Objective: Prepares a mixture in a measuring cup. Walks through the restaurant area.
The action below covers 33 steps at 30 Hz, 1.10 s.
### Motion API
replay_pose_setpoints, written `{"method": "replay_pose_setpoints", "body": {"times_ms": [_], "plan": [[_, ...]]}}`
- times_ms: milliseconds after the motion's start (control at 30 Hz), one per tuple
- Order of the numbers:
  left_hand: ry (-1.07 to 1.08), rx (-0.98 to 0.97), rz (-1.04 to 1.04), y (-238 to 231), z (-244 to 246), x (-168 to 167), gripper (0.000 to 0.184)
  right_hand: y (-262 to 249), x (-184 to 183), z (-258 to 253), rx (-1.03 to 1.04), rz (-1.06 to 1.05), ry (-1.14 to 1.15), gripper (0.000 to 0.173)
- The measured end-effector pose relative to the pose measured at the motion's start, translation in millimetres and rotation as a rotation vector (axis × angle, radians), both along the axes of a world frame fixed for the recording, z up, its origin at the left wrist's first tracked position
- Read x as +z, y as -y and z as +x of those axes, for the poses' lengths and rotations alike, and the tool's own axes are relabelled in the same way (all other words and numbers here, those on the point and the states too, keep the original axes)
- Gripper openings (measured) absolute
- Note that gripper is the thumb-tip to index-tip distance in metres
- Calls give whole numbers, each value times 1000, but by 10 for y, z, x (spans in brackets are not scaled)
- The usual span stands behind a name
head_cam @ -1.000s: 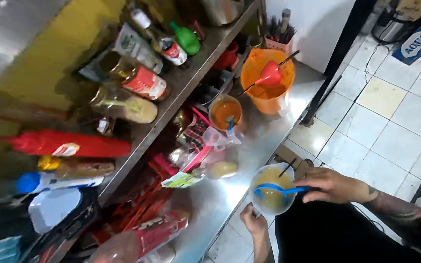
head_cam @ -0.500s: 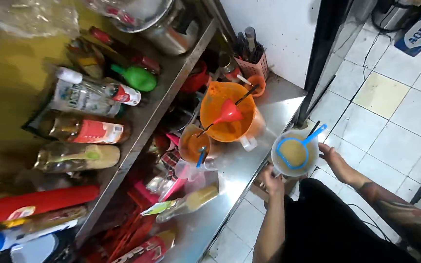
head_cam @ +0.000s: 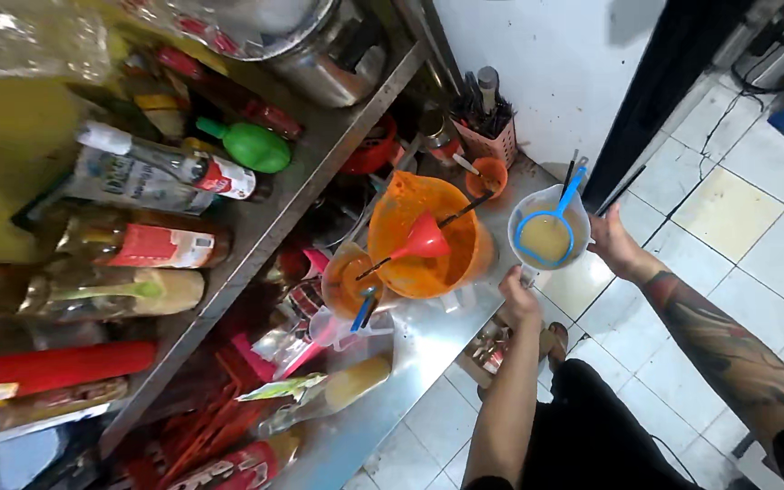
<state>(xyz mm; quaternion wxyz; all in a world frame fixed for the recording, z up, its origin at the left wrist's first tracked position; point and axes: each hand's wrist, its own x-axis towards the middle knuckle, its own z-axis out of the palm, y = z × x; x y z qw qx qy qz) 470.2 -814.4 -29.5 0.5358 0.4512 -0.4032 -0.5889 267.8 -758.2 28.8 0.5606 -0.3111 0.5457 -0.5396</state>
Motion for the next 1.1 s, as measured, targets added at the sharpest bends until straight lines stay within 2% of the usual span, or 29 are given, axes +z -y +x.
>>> {"method": "replay_pose_setpoints", "body": {"times_ms": [167, 300, 467, 567, 700, 767, 867, 933, 1000, 1033, 1100], "plan": [[-35, 36, 36, 184, -209, 23, 39, 481, 65, -142, 6, 31, 20, 98], [-32, 86, 70, 358, -322, 48, 35, 808, -51, -244, -18, 37, 30, 98], [-32, 69, 43, 478, -376, 99, 33, 916, 123, -170, -49, 33, 110, 91], [27, 13, 100, 468, -366, 209, 36, 911, 76, -204, -54, 10, 103, 84], [143, -90, 170, 408, -165, 357, 39, 1008, -85, -66, -208, -53, 46, 79], [250, -215, 48, 276, 68, 393, 42, 867, -283, 1, -292, -79, -77, 74], [402, -405, -140, -191, 637, 409, 63, 311, -547, 339, -423, 1, -215, 54], [341, -506, -141, -576, 1142, 495, 61, -152, -599, 802, -403, 61, -292, 46], [313, -508, -150, -900, 1716, 502, 46, -531, -666, 1382, -268, 15, -327, 35], [316, -446, -173, -1035, 2016, 463, 38, -642, -646, 1690, -143, -39, -312, 28], [366, -279, -190, -1206, 2628, 401, 28, -617, -488, 2294, 149, -146, -245, 26]]}}
